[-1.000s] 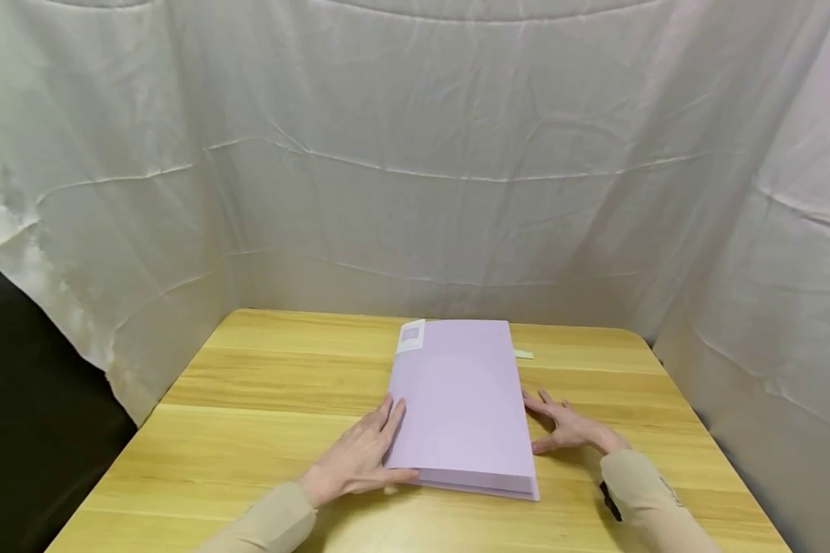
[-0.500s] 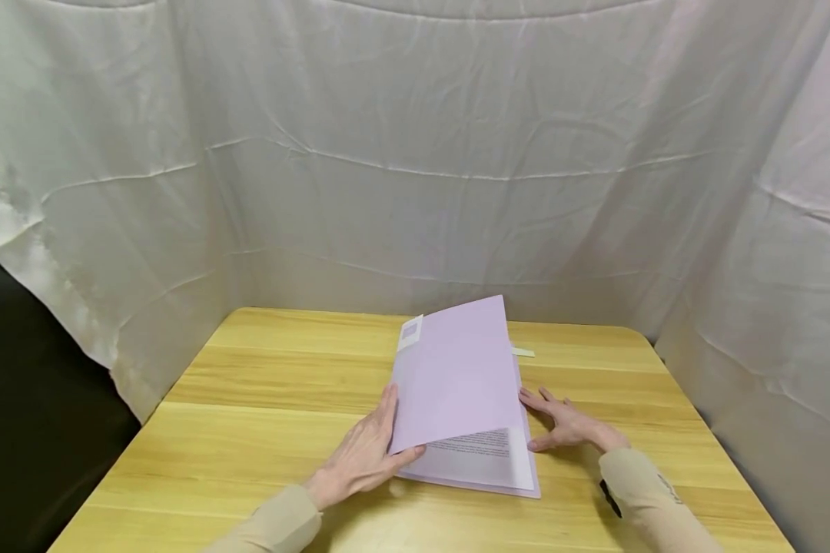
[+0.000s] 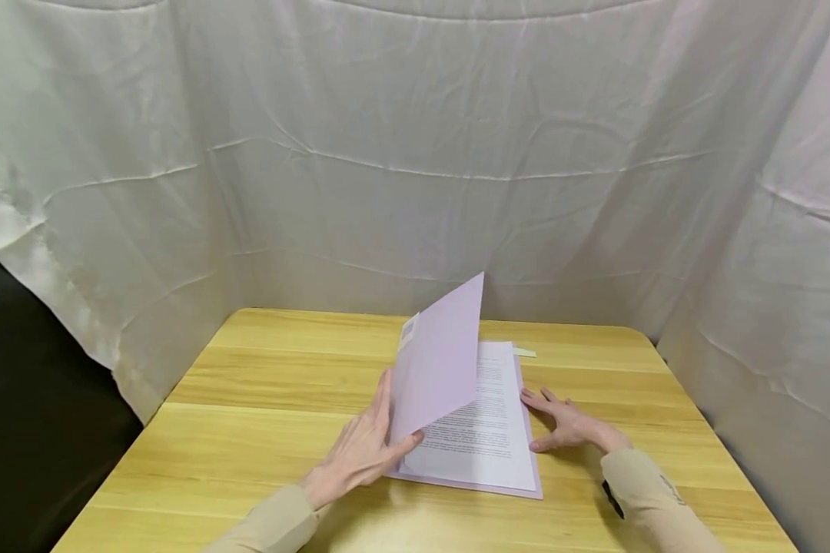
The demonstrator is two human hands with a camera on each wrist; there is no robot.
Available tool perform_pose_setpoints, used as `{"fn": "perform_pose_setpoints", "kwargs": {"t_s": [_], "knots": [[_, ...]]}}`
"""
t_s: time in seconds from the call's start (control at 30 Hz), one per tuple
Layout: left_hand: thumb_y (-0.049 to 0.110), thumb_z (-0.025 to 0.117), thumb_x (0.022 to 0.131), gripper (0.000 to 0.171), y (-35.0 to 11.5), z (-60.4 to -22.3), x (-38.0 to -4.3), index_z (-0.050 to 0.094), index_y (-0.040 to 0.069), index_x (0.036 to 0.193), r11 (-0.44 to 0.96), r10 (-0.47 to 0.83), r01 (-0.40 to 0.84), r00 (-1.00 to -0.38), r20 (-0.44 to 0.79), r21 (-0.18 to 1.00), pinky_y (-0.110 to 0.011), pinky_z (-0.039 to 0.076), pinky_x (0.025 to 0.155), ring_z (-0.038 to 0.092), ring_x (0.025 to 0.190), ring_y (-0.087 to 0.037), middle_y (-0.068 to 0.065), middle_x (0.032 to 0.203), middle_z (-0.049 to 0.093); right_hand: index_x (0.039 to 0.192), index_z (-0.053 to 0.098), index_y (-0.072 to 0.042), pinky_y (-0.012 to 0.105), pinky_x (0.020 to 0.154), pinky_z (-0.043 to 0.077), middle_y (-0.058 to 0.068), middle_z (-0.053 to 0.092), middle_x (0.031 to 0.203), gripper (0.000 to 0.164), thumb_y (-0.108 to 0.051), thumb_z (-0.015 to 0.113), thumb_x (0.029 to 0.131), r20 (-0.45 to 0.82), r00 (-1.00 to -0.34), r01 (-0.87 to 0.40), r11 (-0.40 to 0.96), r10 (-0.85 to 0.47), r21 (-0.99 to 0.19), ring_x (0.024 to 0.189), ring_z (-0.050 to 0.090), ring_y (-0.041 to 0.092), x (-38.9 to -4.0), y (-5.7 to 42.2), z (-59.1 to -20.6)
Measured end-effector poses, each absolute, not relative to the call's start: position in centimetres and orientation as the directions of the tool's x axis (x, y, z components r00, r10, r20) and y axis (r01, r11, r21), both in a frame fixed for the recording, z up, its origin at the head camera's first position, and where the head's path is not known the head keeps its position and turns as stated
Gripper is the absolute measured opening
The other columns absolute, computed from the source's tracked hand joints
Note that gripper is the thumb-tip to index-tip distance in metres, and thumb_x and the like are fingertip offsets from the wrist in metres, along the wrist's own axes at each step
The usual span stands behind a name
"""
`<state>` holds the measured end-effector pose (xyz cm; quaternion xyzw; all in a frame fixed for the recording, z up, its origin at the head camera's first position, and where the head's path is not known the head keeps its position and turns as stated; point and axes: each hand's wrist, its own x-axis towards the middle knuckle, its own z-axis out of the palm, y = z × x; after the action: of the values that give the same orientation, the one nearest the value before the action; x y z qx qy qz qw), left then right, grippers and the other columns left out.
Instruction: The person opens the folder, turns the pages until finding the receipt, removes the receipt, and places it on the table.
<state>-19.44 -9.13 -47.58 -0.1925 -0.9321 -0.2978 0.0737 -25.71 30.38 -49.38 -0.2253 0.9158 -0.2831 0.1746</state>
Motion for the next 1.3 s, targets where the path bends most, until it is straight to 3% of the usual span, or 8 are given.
{"fn": "perform_pose_setpoints", "kwargs": {"t_s": [0.17, 0.3, 0.4, 0.73, 0.97, 1.2, 1.3], "knots": [[0.066, 0.053, 0.092, 0.107, -9.3, -46.1, -19.4, -0.014, 0.020, 0.161, 0.739, 0.292, 0.403, -0.914, 0.283, 0.540, -0.042, 0.060, 0.076, 0.067, 0.103, -0.033, -0.021, 0.164, 0.025, 0.155, 0.030, 0.003, 0.081, 0.113, -0.002, 0.029, 0.021, 0.163, 0.100, -0.034, 0.084, 0.080, -0.203, -0.836, -0.307, 0.742, -0.510, -0.596, 0.148, 0.004, 0.061, -25.7, 30.3, -49.2], [0.066, 0.053, 0.092, 0.107, -9.6, -45.0, -19.3, -0.012, 0.018, 0.161, 0.738, 0.278, 0.402, -0.913, 0.299, 0.542, -0.054, 0.058, 0.094, 0.064, 0.118, -0.043, -0.023, 0.163, 0.025, 0.155, 0.030, 0.002, 0.081, 0.113, -0.003, 0.029, 0.020, 0.164, 0.100, -0.034, 0.084, 0.080, -0.213, -0.837, -0.299, 0.747, -0.504, -0.593, 0.149, 0.004, 0.060, -25.7, 30.3, -49.1], [0.063, 0.054, 0.094, 0.104, -10.0, -44.3, -19.3, -0.008, 0.015, 0.162, 0.728, 0.274, 0.422, -0.902, 0.334, 0.541, -0.061, 0.051, 0.103, 0.054, 0.131, -0.049, -0.023, 0.163, 0.024, 0.155, 0.030, 0.002, 0.081, 0.113, -0.002, 0.029, 0.021, 0.164, 0.100, -0.034, 0.084, 0.080, -0.211, -0.839, -0.298, 0.747, -0.502, -0.594, 0.148, 0.004, 0.060, -25.6, 30.3, -49.2], [0.055, 0.056, 0.095, 0.097, -11.8, -42.4, -19.6, -0.006, 0.024, 0.163, 0.670, 0.243, 0.496, -0.850, 0.467, 0.553, -0.072, 0.045, 0.102, 0.049, 0.136, -0.049, -0.015, 0.166, 0.023, 0.155, 0.028, 0.003, 0.082, 0.112, -0.004, 0.030, 0.020, 0.163, 0.100, -0.034, 0.084, 0.080, -0.207, -0.835, -0.303, 0.739, -0.510, -0.601, 0.148, 0.002, 0.062, -25.4, 30.3, -49.2], [0.030, 0.062, 0.093, 0.089, -13.1, -41.8, -20.7, 0.010, 0.015, 0.163, 0.576, 0.262, 0.655, -0.714, 0.649, 0.488, -0.068, 0.040, 0.111, 0.040, 0.146, -0.041, -0.015, 0.167, 0.027, 0.155, 0.029, 0.003, 0.082, 0.112, -0.002, 0.029, 0.021, 0.163, 0.100, -0.035, 0.084, 0.081, -0.205, -0.834, -0.313, 0.745, -0.512, -0.589, 0.148, 0.004, 0.061, -25.6, 30.3, -49.2], [0.017, 0.058, 0.091, 0.070, -14.6, -41.9, -22.2, 0.032, -0.003, 0.153, 0.457, 0.281, 0.821, -0.498, 0.820, 0.342, -0.038, 0.030, 0.126, 0.038, 0.149, -0.031, -0.025, 0.157, 0.040, 0.155, 0.029, 0.004, 0.083, 0.111, -0.001, 0.030, 0.021, 0.163, 0.100, -0.034, 0.084, 0.080, -0.190, -0.834, -0.324, 0.738, -0.519, -0.592, 0.147, 0.004, 0.062, -25.6, 30.3, -49.3], [0.016, 0.057, 0.091, 0.062, -15.1, -41.9, -22.8, 0.041, -0.009, 0.146, 0.391, 0.278, 0.875, -0.408, 0.869, 0.286, -0.031, 0.028, 0.127, 0.038, 0.150, -0.028, -0.028, 0.151, 0.045, 0.155, 0.029, 0.004, 0.083, 0.111, -0.002, 0.030, 0.020, 0.163, 0.100, -0.034, 0.084, 0.080, -0.185, -0.835, -0.324, 0.735, -0.518, -0.596, 0.148, 0.004, 0.062, -25.6, 30.4, -49.3]]}}
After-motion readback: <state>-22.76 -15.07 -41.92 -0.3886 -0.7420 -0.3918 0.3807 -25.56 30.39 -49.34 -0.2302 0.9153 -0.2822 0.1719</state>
